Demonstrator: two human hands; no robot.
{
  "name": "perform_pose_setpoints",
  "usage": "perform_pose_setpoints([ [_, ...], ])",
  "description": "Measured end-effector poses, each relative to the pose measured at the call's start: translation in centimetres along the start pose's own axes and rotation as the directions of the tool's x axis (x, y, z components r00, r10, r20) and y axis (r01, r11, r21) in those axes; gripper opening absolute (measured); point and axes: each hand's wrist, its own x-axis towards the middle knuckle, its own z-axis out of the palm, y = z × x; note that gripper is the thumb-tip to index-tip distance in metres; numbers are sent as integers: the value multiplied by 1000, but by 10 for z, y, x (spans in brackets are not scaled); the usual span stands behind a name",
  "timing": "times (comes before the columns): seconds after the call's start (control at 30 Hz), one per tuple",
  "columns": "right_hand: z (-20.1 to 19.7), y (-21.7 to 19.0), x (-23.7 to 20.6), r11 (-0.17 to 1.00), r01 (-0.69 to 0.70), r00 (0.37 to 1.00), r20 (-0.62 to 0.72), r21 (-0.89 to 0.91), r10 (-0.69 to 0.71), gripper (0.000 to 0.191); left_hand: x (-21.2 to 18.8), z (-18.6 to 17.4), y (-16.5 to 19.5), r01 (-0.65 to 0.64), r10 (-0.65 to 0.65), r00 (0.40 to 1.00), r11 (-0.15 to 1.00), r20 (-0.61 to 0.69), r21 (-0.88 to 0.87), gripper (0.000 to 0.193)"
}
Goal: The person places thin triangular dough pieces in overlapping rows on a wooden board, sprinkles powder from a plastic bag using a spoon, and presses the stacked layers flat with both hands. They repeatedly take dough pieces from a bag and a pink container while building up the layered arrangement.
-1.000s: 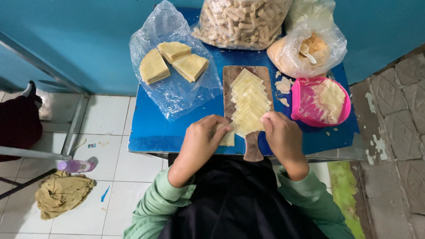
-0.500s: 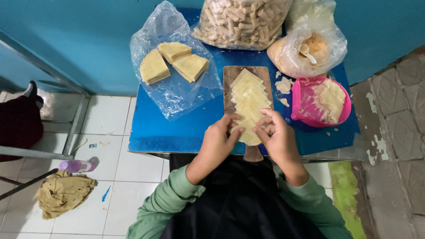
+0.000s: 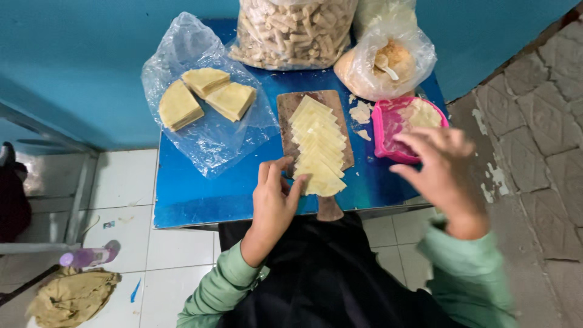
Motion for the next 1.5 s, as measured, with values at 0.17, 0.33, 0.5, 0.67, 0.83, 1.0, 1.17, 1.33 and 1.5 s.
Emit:
perform_pose_setpoints([
  [0.17, 7, 43, 11, 883, 144, 969, 246, -446, -34, 50, 0, 3, -1, -1, 1, 1000, 1000, -4, 0, 40],
  [0.33, 37, 59, 27, 558, 396, 916, 355, -730, -186, 40, 0, 3, -3, 6, -5, 1000, 1000, -19, 10, 36],
  [0.5, 42, 55, 36, 409, 527, 848, 492, -745, -195, 34, 0, 2, -3, 8, -8, 1000, 1000, -24, 14, 35],
  [0.67, 38, 51, 42, 360, 617, 782, 599, -700, -173, 31, 1, 2, -3, 33, -33, 999, 999, -26, -10, 34],
  [0.83, 40, 55, 42, 379, 617, 780, 600, -690, -178, 30, 1, 2, -3, 26, -27, 999, 1000, -30, -16, 33],
  [1.0, 33, 62, 41, 519, 565, 811, 548, -641, -206, 26, 1, 3, -2, 17, -18, 999, 1000, -41, -15, 32],
  [1.17, -7, 63, 38, 941, 309, 910, 332, -138, -250, 64, 3, 1, 5, 40, -41, 999, 999, -32, -33, 30],
  [1.33, -3, 16, 32, 903, 216, 944, 156, 370, -290, 36, 7, -4, 13, -173, 180, 982, 977, -47, 123, 21],
  [1.5, 41, -39, 29, 766, 202, 897, 199, 610, -395, 47, 17, 0, 11, -255, 238, 967, 930, 92, 265, 45],
])
